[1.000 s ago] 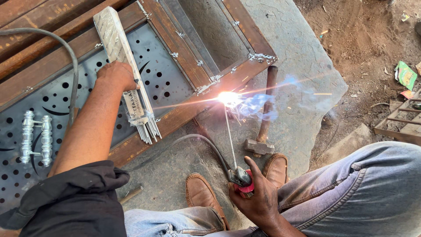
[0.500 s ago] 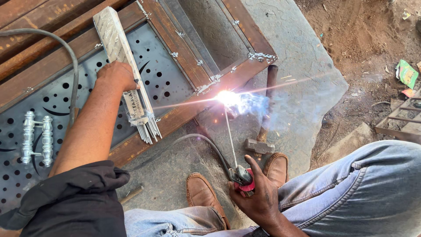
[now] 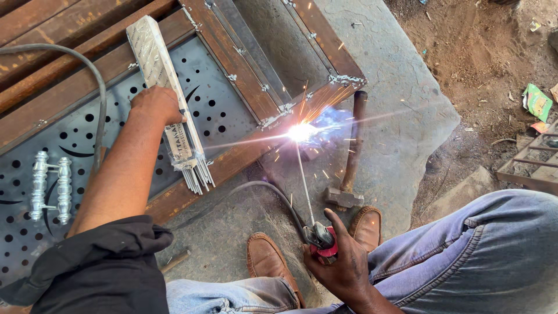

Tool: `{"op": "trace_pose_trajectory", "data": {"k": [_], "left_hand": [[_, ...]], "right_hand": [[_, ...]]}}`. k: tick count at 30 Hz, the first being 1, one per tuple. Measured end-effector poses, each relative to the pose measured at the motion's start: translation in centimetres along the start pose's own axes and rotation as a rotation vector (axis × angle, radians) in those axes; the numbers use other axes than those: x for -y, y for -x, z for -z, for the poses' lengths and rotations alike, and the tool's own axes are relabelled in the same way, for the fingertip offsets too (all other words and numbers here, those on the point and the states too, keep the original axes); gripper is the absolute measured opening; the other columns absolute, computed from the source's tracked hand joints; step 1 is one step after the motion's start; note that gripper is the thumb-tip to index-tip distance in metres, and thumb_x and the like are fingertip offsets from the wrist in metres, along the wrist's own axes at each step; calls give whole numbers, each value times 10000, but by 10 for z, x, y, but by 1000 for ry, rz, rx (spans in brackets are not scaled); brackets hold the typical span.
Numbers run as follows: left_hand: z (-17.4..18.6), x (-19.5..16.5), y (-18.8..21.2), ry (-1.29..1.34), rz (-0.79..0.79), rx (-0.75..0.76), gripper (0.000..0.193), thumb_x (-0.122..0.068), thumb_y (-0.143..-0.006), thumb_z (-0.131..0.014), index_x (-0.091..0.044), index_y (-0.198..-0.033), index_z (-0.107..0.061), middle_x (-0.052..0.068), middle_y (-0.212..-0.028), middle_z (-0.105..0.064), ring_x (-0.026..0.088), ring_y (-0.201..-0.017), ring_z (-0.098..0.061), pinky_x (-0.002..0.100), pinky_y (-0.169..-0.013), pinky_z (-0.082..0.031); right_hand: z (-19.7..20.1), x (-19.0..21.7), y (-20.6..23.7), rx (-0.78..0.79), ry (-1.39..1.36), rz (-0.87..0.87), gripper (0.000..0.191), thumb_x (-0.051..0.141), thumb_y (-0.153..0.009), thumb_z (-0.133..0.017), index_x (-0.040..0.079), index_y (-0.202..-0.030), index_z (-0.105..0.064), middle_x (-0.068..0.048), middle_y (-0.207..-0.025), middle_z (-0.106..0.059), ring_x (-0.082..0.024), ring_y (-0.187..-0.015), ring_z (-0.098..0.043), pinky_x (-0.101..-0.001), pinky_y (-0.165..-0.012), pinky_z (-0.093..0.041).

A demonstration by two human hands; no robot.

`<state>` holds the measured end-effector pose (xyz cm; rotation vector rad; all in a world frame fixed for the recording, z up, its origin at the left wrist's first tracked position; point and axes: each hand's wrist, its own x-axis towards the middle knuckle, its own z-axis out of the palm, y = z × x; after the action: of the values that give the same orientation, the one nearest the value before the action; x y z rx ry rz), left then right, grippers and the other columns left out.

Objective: The person welds a rectangular metal frame using a welding torch and electrode rods. They position the frame, weld the joints, and use a hammer to adjust the metal pieces.

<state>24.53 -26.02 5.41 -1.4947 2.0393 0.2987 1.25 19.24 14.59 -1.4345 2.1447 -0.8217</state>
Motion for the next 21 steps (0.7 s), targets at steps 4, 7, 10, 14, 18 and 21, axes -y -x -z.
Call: {"op": "trace_pose_trajectory", "data": {"k": [4,7,10,14,18,21], "left_hand": [[1,-2,0,-23,0,5,686,-470,-816,-865,-76,-1341,-666,170,-1355,-669,353,-1245,-646,510,-1008,-545],[2,-2,1,-12,10,14,670,-472,-817,-866,-82,-1330,-681,168,-1363,-664,355,-1257,-639,509,-1017,-541],[2,-1,3,4,0,2,651,-460,-814,-871,-89,-1321,-699,165,-1362,-673,357,-1257,-645,502,-1024,-544],[1,-1,2,-3,-3,3,656,-468,-808,-875,-94,-1316,-696,158,-1358,-669,361,-1255,-638,522,-1020,-538],[0,-1,0,-4,-1,0,658,-465,-800,-880,-91,-1311,-700,163,-1353,-674,362,-1244,-649,519,-1005,-551],[-1,0,0,-3,-6,-7,653,-462,-795,-882,-102,-1309,-703,159,-1354,-676,360,-1243,-652,520,-1004,-553]], "right_hand": [[0,0,0,11,-30,-6,921,244,-683,-884,17,-1451,-428,-93,-828,-719,-254,-714,-746,-392,-635,-595],[0,1,0,-8,-28,19,917,248,-690,-885,14,-1450,-427,-96,-848,-723,-261,-722,-743,-397,-640,-591],[0,2,-1,-6,-40,22,902,244,-709,-878,21,-1457,-425,-88,-854,-728,-254,-724,-747,-394,-644,-593],[0,2,0,1,-33,-3,912,245,-697,-885,30,-1455,-427,-90,-855,-728,-262,-721,-744,-402,-638,-588],[0,1,-1,-13,-41,10,930,246,-684,-888,30,-1459,-422,-95,-859,-726,-265,-724,-744,-402,-639,-587],[-1,1,-1,4,-34,-23,914,235,-686,-885,45,-1457,-432,-90,-818,-718,-258,-688,-739,-401,-628,-585]]}}
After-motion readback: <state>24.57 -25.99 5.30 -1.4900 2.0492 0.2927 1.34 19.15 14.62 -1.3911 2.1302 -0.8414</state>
